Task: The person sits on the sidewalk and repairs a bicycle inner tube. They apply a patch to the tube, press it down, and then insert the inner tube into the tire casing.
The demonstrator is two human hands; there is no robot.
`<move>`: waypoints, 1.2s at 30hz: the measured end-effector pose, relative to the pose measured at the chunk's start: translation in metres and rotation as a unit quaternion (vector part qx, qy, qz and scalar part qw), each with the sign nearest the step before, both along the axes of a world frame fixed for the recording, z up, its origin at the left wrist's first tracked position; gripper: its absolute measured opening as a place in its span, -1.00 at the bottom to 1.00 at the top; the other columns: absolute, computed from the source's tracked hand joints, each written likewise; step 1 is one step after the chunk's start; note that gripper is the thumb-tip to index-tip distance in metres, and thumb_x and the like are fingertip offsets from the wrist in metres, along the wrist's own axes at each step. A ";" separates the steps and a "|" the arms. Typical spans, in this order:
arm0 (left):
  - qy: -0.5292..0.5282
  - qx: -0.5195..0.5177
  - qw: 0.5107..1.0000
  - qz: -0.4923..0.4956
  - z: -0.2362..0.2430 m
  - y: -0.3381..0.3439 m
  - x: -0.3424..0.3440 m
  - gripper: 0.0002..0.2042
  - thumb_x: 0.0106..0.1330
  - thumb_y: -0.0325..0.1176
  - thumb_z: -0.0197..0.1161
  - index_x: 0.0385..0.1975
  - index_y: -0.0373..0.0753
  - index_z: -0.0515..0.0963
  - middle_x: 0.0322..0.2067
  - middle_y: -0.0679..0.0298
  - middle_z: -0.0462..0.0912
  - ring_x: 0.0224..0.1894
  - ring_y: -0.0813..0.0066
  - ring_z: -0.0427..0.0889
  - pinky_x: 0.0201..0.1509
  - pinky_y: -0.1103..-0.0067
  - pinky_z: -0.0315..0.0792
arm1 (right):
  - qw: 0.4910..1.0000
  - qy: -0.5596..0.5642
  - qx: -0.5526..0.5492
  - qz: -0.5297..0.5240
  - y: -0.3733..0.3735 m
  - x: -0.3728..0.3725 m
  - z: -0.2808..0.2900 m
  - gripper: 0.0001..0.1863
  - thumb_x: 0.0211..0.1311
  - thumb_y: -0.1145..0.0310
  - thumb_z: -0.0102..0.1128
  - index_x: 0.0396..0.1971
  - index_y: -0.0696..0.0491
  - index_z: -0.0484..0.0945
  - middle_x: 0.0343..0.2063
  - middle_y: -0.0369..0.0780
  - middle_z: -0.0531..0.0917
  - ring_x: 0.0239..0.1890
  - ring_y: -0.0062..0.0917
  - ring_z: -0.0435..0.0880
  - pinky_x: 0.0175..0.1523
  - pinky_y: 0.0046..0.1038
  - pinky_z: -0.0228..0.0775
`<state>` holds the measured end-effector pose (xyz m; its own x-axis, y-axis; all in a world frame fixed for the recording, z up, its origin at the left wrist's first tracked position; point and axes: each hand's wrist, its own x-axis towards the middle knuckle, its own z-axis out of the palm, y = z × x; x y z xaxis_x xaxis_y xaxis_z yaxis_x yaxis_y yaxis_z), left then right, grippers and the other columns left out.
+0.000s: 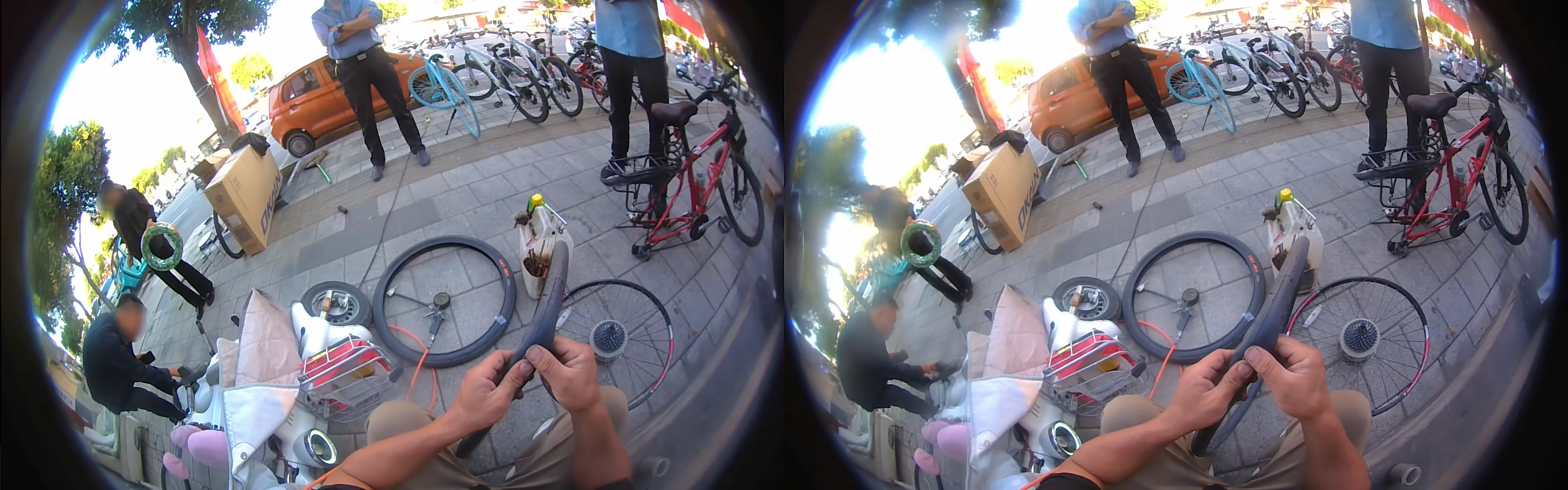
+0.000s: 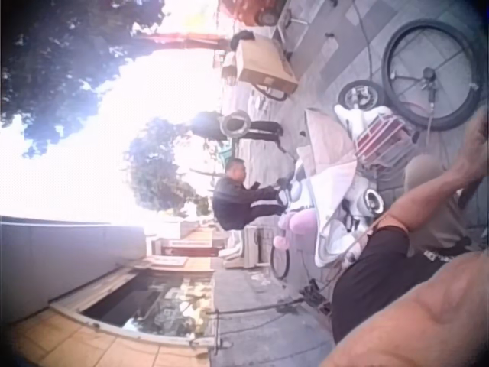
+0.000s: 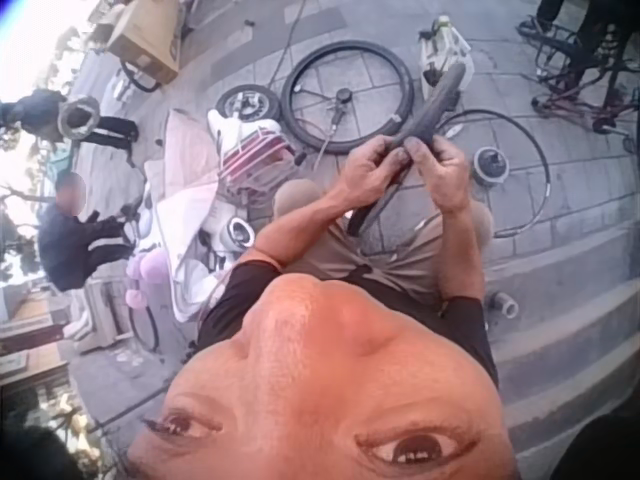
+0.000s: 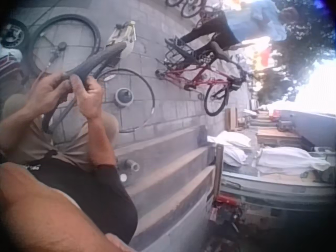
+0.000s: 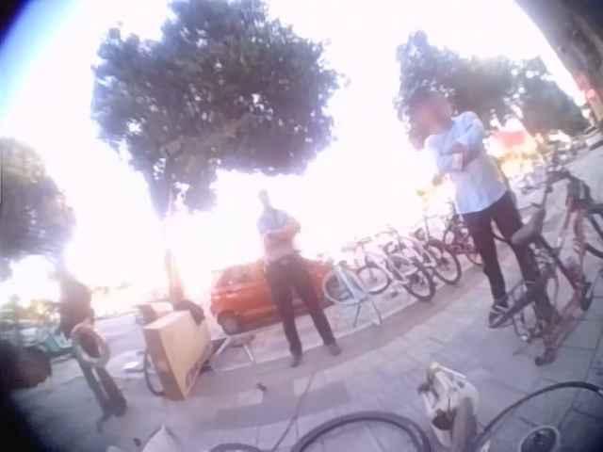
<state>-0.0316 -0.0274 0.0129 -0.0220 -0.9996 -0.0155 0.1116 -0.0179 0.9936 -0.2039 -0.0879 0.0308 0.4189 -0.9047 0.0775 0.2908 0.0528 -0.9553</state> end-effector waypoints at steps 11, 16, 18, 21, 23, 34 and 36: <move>0.026 0.014 1.000 -0.002 -0.027 -0.015 0.007 -0.73 0.66 -0.25 0.23 0.09 -0.36 0.58 -0.23 0.38 0.68 -0.32 0.72 0.57 -0.26 0.68 0.49 | 0.996 0.083 -0.010 -0.039 -0.008 0.009 -0.025 -0.76 0.53 0.32 0.36 -0.12 0.22 0.76 -0.30 -0.31 0.78 -0.26 -0.71 0.65 -0.16 -0.57 0.52; 0.023 0.001 1.000 0.009 -0.023 -0.012 0.000 -0.74 0.64 -0.26 0.26 0.07 -0.34 0.60 -0.29 0.40 0.67 -0.34 0.72 0.55 -0.27 0.67 0.48 | 0.993 0.051 -0.039 -0.095 0.003 0.013 -0.022 -0.80 0.54 0.35 0.32 -0.18 0.22 0.74 -0.34 -0.31 0.76 -0.34 -0.73 0.62 -0.26 -0.57 0.48; -0.011 -0.043 0.999 -0.008 -0.012 -0.012 0.000 -0.75 0.64 -0.29 0.26 0.10 -0.34 0.58 -0.28 0.40 0.67 -0.34 0.73 0.57 -0.27 0.69 0.48 | 0.996 -0.016 0.008 -0.091 0.002 0.013 -0.026 -0.80 0.54 0.35 0.32 -0.21 0.20 0.73 -0.37 -0.31 0.74 -0.43 -0.74 0.58 -0.36 -0.59 0.41; -0.027 -0.099 0.995 -0.014 -0.011 -0.013 -0.002 -0.79 0.62 -0.32 0.27 0.05 -0.34 0.61 -0.32 0.39 0.66 -0.34 0.70 0.58 -0.28 0.66 0.48 | 0.984 -0.131 0.104 -0.054 -0.003 0.013 -0.030 -0.79 0.54 0.32 0.32 -0.23 0.17 0.71 -0.42 -0.33 0.70 -0.56 -0.74 0.51 -0.50 -0.61 0.30; -0.055 -0.141 0.988 -0.001 -0.011 -0.015 0.004 -0.81 0.61 -0.34 0.28 0.00 -0.34 0.63 -0.35 0.37 0.65 -0.35 0.67 0.58 -0.29 0.62 0.49 | 0.976 -0.152 0.149 -0.039 -0.002 0.019 -0.016 -0.79 0.55 0.30 0.31 -0.25 0.14 0.69 -0.46 -0.35 0.67 -0.63 -0.75 0.45 -0.55 -0.62 0.23; -0.003 -0.128 0.990 0.055 -0.024 -0.028 0.006 -0.70 0.67 -0.15 0.20 -0.14 -0.32 0.61 -0.43 0.41 0.57 -0.39 0.69 0.47 -0.34 0.56 0.42 | 0.997 -0.026 0.040 -0.057 -0.008 0.023 -0.041 -0.75 0.63 0.18 0.23 -0.26 0.02 0.64 -0.55 -0.50 0.49 -0.60 -0.87 0.25 -0.52 -0.67 -0.01; 0.022 -0.151 0.985 0.086 -0.031 -0.028 0.007 -0.70 0.66 -0.16 0.22 -0.18 -0.31 0.61 -0.45 0.37 0.59 -0.37 0.69 0.47 -0.31 0.52 0.44 | 0.998 -0.014 0.028 -0.051 -0.006 0.028 -0.044 -0.75 0.63 0.17 0.22 -0.27 0.00 0.64 -0.56 -0.52 0.46 -0.59 -0.87 0.23 -0.51 -0.68 -0.02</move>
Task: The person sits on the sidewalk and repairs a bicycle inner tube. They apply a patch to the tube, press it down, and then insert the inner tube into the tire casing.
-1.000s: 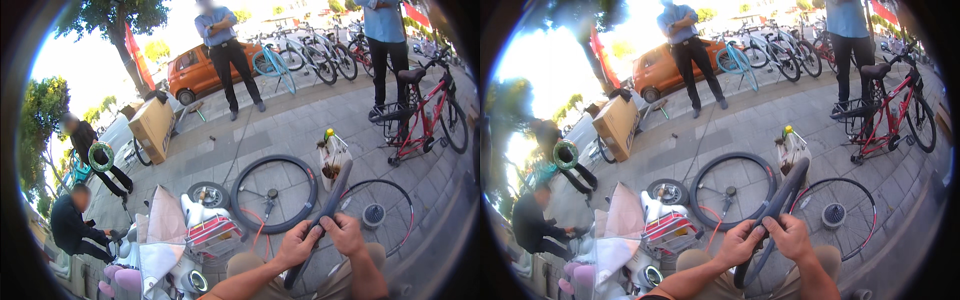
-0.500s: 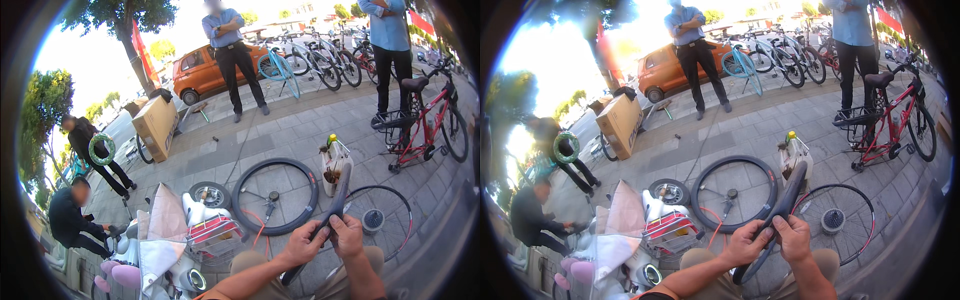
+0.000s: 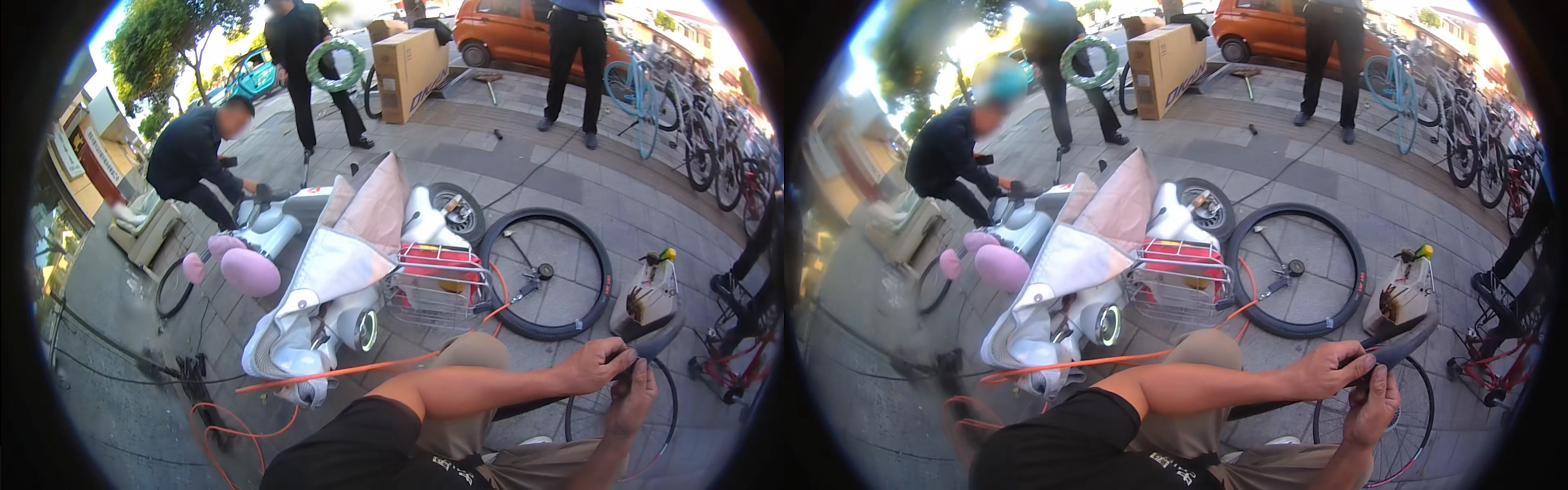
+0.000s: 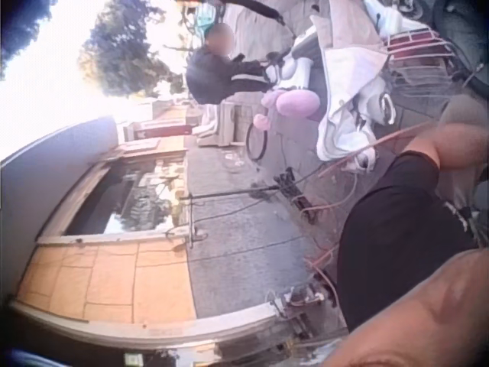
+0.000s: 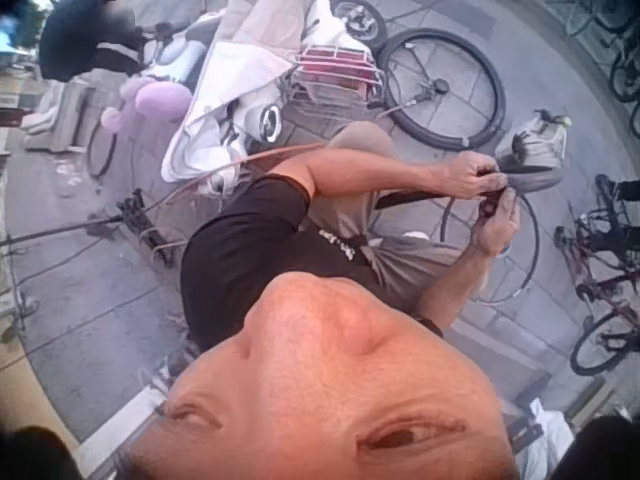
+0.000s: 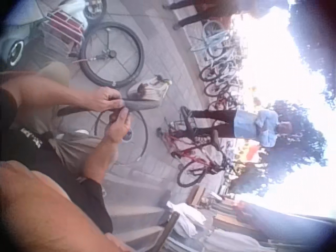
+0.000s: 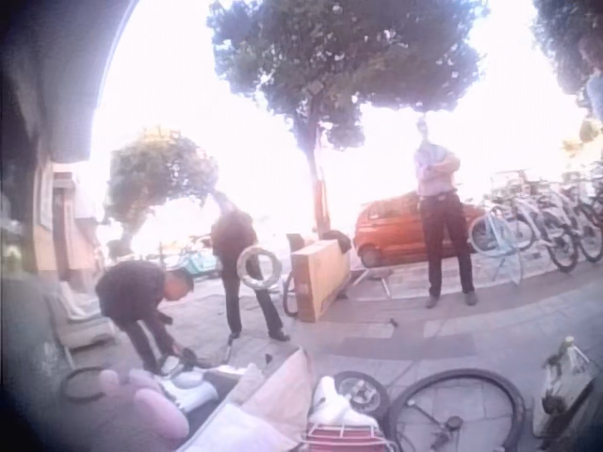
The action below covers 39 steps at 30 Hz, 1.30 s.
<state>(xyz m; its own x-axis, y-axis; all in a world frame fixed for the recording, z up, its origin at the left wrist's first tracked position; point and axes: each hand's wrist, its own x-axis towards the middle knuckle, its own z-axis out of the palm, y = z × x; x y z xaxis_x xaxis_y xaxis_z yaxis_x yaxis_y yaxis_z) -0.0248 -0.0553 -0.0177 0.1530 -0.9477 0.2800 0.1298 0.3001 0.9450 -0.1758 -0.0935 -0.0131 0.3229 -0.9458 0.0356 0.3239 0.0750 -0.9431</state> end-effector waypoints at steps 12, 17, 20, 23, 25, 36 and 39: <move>-0.010 -0.020 0.999 0.029 0.000 0.001 0.004 -0.82 0.60 -0.33 0.24 -0.19 -0.34 0.55 -0.44 0.21 0.68 -0.37 0.56 0.64 -0.28 0.43 0.52 | 0.998 -0.050 0.023 -0.019 -0.014 0.009 -0.016 -0.71 0.65 0.18 0.17 -0.33 -0.01 0.58 -0.56 -0.52 0.45 -0.58 -0.86 0.25 -0.48 -0.65 0.03; -0.074 -0.051 0.994 0.061 -0.001 0.004 0.006 -0.84 0.56 -0.36 0.26 -0.17 -0.35 0.54 -0.43 0.08 0.68 -0.40 0.38 0.68 -0.28 0.38 0.52 | 0.997 -0.058 0.038 -0.036 -0.012 0.011 -0.017 -0.73 0.66 0.20 0.17 -0.30 0.00 0.56 -0.56 -0.51 0.46 -0.59 -0.87 0.27 -0.49 -0.66 0.04; -0.076 -0.050 0.994 0.067 -0.004 0.005 0.004 -0.83 0.54 -0.35 0.27 -0.15 -0.35 0.55 -0.41 0.03 0.69 -0.38 0.30 0.71 -0.27 0.37 0.52 | 0.997 -0.047 0.036 -0.040 -0.004 0.019 -0.004 -0.74 0.66 0.19 0.17 -0.30 0.00 0.56 -0.56 -0.51 0.45 -0.59 -0.88 0.27 -0.50 -0.68 0.05; -0.084 -0.034 0.994 0.068 -0.008 0.004 0.004 -0.80 0.53 -0.31 0.29 -0.11 -0.35 0.57 -0.37 0.01 0.70 -0.35 0.27 0.73 -0.27 0.37 0.52 | 0.999 -0.032 0.030 -0.021 -0.006 0.015 -0.003 -0.73 0.66 0.18 0.17 -0.30 0.00 0.57 -0.56 -0.52 0.44 -0.58 -0.88 0.28 -0.50 -0.67 0.06; -0.121 -0.032 0.990 0.067 -0.004 0.000 0.003 -0.77 0.52 -0.29 0.31 -0.06 -0.34 0.58 -0.34 -0.02 0.71 -0.33 0.25 0.74 -0.26 0.37 0.52 | 0.999 -0.029 0.027 -0.002 -0.013 0.001 -0.010 -0.72 0.66 0.18 0.17 -0.28 0.02 0.59 -0.57 -0.52 0.44 -0.58 -0.88 0.29 -0.50 -0.67 0.07; -0.098 0.047 0.994 0.017 0.010 0.011 0.009 -0.70 0.56 -0.20 0.36 0.01 -0.35 0.62 -0.40 0.35 0.66 -0.34 0.70 0.54 -0.27 0.56 0.50 | 0.999 -0.031 0.025 0.015 -0.009 0.000 -0.006 -0.74 0.60 0.23 0.27 -0.26 0.12 0.68 -0.57 -0.46 0.50 -0.61 -0.81 0.33 -0.52 -0.67 0.11; -0.085 0.061 0.994 0.006 0.012 0.009 0.008 -0.72 0.55 -0.22 0.32 0.00 -0.34 0.63 -0.37 0.13 0.74 -0.33 0.54 0.67 -0.21 0.45 0.56 | 0.999 -0.050 0.020 0.002 -0.008 0.002 -0.008 -0.75 0.57 0.27 0.32 -0.27 0.15 0.72 -0.55 -0.43 0.57 -0.60 -0.81 0.35 -0.51 -0.66 0.11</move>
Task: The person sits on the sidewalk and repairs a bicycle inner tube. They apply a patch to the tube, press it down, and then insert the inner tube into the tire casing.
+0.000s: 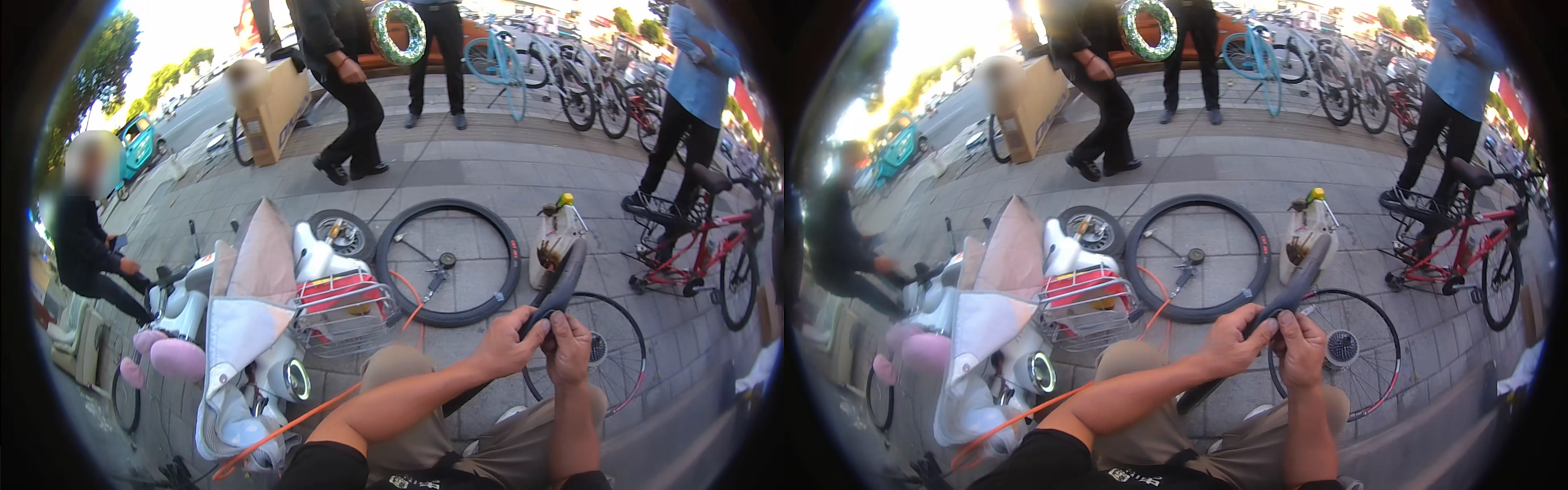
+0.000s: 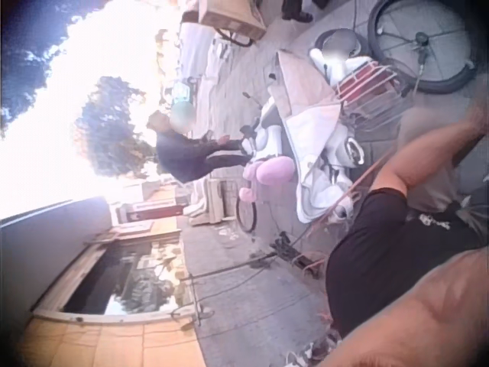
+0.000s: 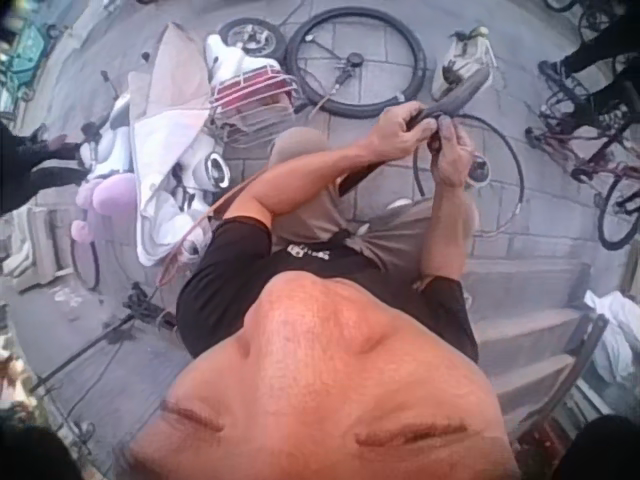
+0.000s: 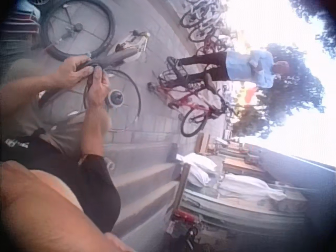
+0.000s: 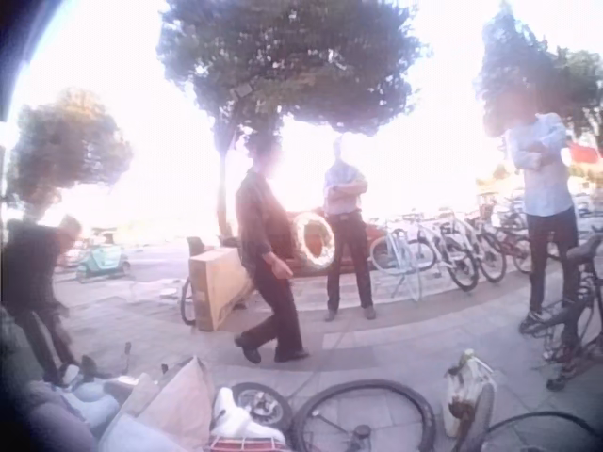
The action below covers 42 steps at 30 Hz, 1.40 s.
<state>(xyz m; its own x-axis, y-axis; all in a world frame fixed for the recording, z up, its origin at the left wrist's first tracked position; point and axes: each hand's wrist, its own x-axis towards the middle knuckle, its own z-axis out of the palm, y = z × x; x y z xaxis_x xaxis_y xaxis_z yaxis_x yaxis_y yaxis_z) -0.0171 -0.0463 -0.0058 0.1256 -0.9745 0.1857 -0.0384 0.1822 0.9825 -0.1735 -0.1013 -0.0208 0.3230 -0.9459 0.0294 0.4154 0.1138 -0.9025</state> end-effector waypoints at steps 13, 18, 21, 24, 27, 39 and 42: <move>-0.022 -0.030 0.999 0.008 0.010 0.004 -0.004 -0.82 0.54 -0.34 0.37 -0.09 -0.34 0.65 -0.41 0.37 0.72 -0.39 0.75 0.58 -0.32 0.62 0.50 | 0.993 -0.084 0.080 -0.022 0.008 0.012 0.004 -0.77 0.57 0.29 0.31 -0.24 0.15 0.70 -0.47 -0.34 0.67 -0.59 -0.78 0.43 -0.50 -0.65 0.24; 0.008 0.006 1.000 0.006 0.001 0.005 -0.001 -0.78 0.54 -0.28 0.38 -0.07 -0.32 0.64 -0.42 0.39 0.70 -0.44 0.74 0.59 -0.36 0.65 0.50 | 0.993 -0.067 0.084 0.047 0.000 0.006 0.000 -0.72 0.58 0.20 0.31 -0.22 0.14 0.71 -0.51 -0.38 0.61 -0.58 -0.76 0.41 -0.48 -0.62 0.23; 0.043 0.008 0.999 0.012 0.002 0.005 0.000 -0.73 0.54 -0.23 0.39 -0.05 -0.33 0.62 -0.40 0.40 0.66 -0.46 0.69 0.60 -0.39 0.66 0.51 | 0.995 -0.047 0.064 0.060 0.002 0.004 0.000 -0.67 0.59 0.13 0.30 -0.17 0.14 0.72 -0.54 -0.43 0.54 -0.56 -0.77 0.39 -0.47 -0.60 0.21; 0.017 0.036 0.999 0.016 0.007 0.004 0.003 -0.69 0.52 -0.19 0.42 -0.05 -0.35 0.62 -0.39 0.39 0.66 -0.46 0.68 0.60 -0.39 0.66 0.50 | 0.996 -0.018 0.034 0.078 0.001 0.000 -0.003 -0.68 0.61 0.15 0.27 -0.13 0.14 0.73 -0.54 -0.44 0.52 -0.55 -0.78 0.38 -0.47 -0.60 0.20; 0.050 0.049 0.998 0.002 0.012 0.005 0.005 -0.68 0.53 -0.19 0.42 -0.06 -0.36 0.62 -0.37 0.37 0.68 -0.48 0.68 0.59 -0.41 0.67 0.48 | 0.996 -0.018 0.039 0.079 0.002 -0.001 0.002 -0.73 0.62 0.22 0.25 -0.15 0.14 0.72 -0.53 -0.42 0.54 -0.55 -0.75 0.42 -0.45 -0.59 0.23; 0.045 0.011 0.999 -0.004 0.011 0.006 -0.001 -0.80 0.58 -0.30 0.35 -0.17 -0.33 0.62 -0.45 0.38 0.68 -0.53 0.76 0.55 -0.49 0.72 0.41 | 0.999 0.023 0.023 0.021 0.010 0.007 0.007 -0.71 0.58 0.25 0.30 -0.10 0.22 0.74 -0.53 -0.37 0.60 -0.53 -0.75 0.43 -0.47 -0.60 0.21; 0.028 0.022 0.999 -0.005 0.014 0.005 -0.002 -0.83 0.59 -0.32 0.33 -0.15 -0.31 0.60 -0.43 0.36 0.70 -0.53 0.74 0.57 -0.48 0.72 0.42 | 0.999 0.025 0.026 0.016 0.008 0.006 0.013 -0.70 0.60 0.24 0.27 -0.21 0.20 0.74 -0.53 -0.38 0.59 -0.52 -0.75 0.47 -0.44 -0.57 0.31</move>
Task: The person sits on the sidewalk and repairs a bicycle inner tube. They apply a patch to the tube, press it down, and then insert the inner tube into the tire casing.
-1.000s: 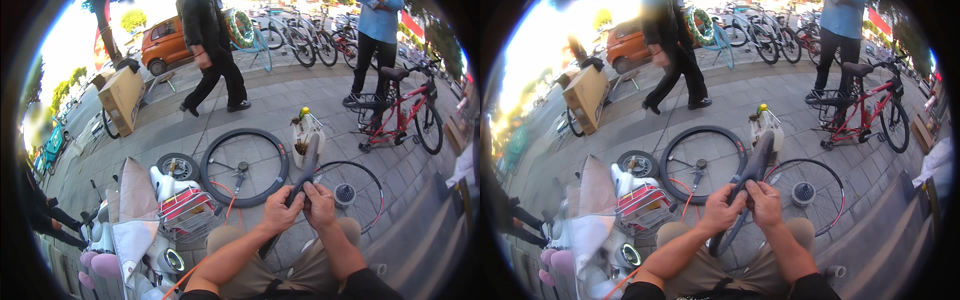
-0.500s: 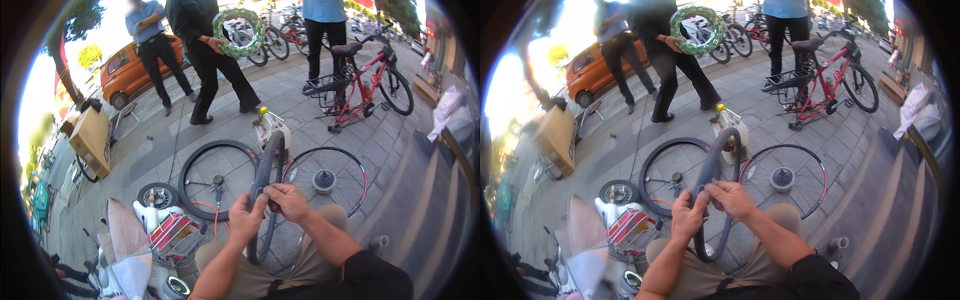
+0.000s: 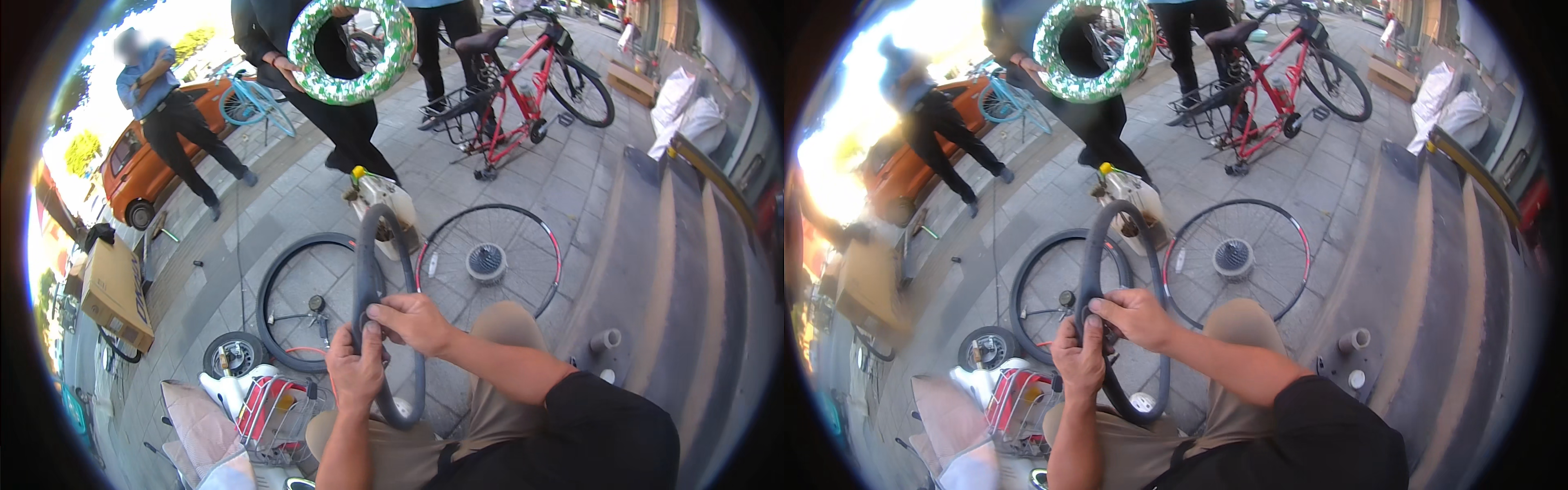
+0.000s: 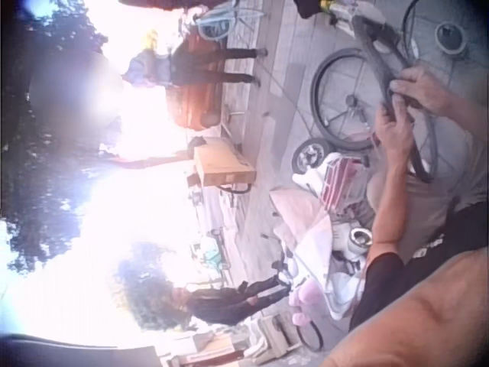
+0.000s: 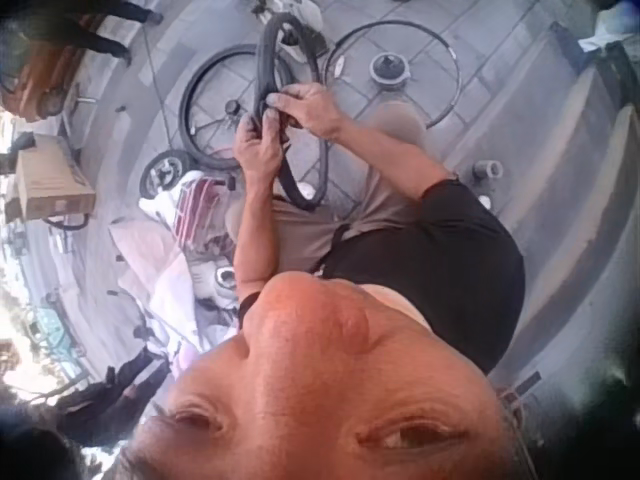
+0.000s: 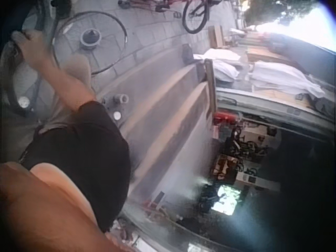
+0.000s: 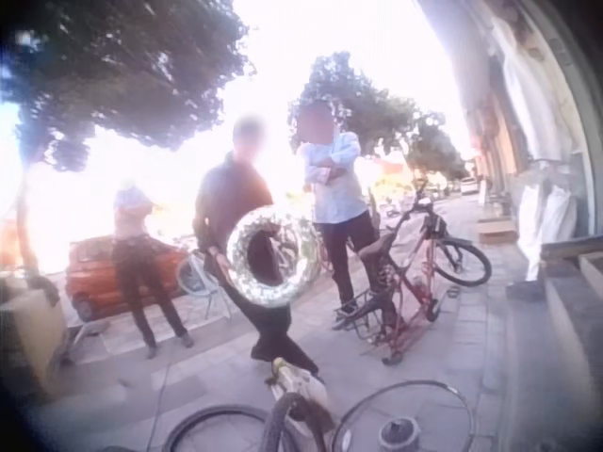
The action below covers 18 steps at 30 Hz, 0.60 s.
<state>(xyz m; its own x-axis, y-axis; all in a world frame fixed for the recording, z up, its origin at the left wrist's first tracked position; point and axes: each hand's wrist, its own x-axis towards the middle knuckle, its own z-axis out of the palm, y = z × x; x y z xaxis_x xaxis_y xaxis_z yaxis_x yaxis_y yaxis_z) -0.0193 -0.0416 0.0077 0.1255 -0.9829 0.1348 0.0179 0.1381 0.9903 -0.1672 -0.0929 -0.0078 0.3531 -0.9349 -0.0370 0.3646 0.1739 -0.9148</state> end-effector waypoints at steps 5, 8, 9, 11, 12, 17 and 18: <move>-0.022 -0.015 1.000 -0.001 -0.004 0.003 0.000 -0.84 0.59 -0.35 0.32 -0.20 -0.31 0.58 -0.45 0.35 0.69 -0.54 0.74 0.57 -0.49 0.71 0.42 | 1.000 -0.016 0.005 0.006 0.006 -0.002 0.005 -0.69 0.60 0.19 0.27 -0.23 0.15 0.72 -0.53 -0.42 0.58 -0.54 -0.80 0.39 -0.47 -0.60 0.19; -0.020 -0.030 0.999 -0.001 -0.005 0.001 0.002 -0.82 0.60 -0.33 0.30 -0.21 -0.31 0.55 -0.45 0.32 0.68 -0.54 0.71 0.57 -0.48 0.70 0.43 | 0.999 -0.018 0.002 0.039 0.001 -0.003 0.005 -0.69 0.61 0.18 0.27 -0.25 0.12 0.73 -0.52 -0.44 0.58 -0.55 -0.80 0.38 -0.46 -0.61 0.19; -0.004 -0.034 0.999 -0.003 -0.007 0.001 0.001 -0.81 0.61 -0.33 0.29 -0.20 -0.31 0.54 -0.44 0.31 0.68 -0.54 0.71 0.56 -0.48 0.70 0.43 | 0.999 -0.021 -0.003 0.047 -0.001 -0.003 0.004 -0.69 0.60 0.15 0.29 -0.25 0.10 0.74 -0.53 -0.45 0.57 -0.54 -0.81 0.39 -0.46 -0.61 0.20; 0.000 -0.035 0.999 -0.003 -0.008 0.001 0.000 -0.79 0.63 -0.29 0.27 -0.19 -0.32 0.52 -0.43 0.29 0.67 -0.53 0.68 0.55 -0.46 0.69 0.44 | 0.999 -0.032 0.000 0.028 -0.001 -0.001 0.003 -0.69 0.58 0.16 0.31 -0.22 0.13 0.77 -0.59 -0.45 0.54 -0.58 -0.81 0.37 -0.49 -0.60 0.17; -0.001 -0.036 0.999 0.001 -0.007 0.001 -0.003 -0.78 0.64 -0.27 0.26 -0.22 -0.30 0.52 -0.46 0.32 0.64 -0.54 0.69 0.53 -0.47 0.69 0.42 | 0.999 -0.037 0.002 0.023 0.000 -0.001 0.003 -0.69 0.57 0.17 0.32 -0.21 0.14 0.79 -0.61 -0.45 0.53 -0.59 -0.80 0.36 -0.51 -0.60 0.15; 0.012 -0.026 0.999 0.013 -0.007 0.000 -0.008 -0.73 0.64 -0.20 0.26 -0.26 -0.25 0.54 -0.52 0.37 0.59 -0.56 0.69 0.49 -0.48 0.69 0.38 | 0.999 -0.022 -0.002 0.030 -0.002 -0.004 -0.004 -0.61 0.56 0.07 0.32 -0.13 0.15 0.79 -0.63 -0.43 0.53 -0.61 -0.78 0.37 -0.53 -0.59 0.13; 0.018 -0.023 0.999 0.016 -0.007 0.000 -0.008 -0.73 0.64 -0.19 0.27 -0.26 -0.26 0.55 -0.51 0.37 0.59 -0.56 0.68 0.49 -0.48 0.69 0.38 | 0.999 -0.027 -0.001 0.033 -0.003 -0.003 -0.005 -0.61 0.56 0.07 0.33 -0.12 0.15 0.80 -0.63 -0.43 0.53 -0.61 -0.78 0.38 -0.54 -0.59 0.13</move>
<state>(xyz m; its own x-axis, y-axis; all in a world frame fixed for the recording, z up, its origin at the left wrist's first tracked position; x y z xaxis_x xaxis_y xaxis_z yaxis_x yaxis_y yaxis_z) -0.0273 -0.0416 0.0011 0.1616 -0.9713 0.1743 0.0478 0.1841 0.9818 -0.1698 -0.0961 -0.0130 0.4153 -0.9096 -0.0135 0.4017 0.1967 -0.8944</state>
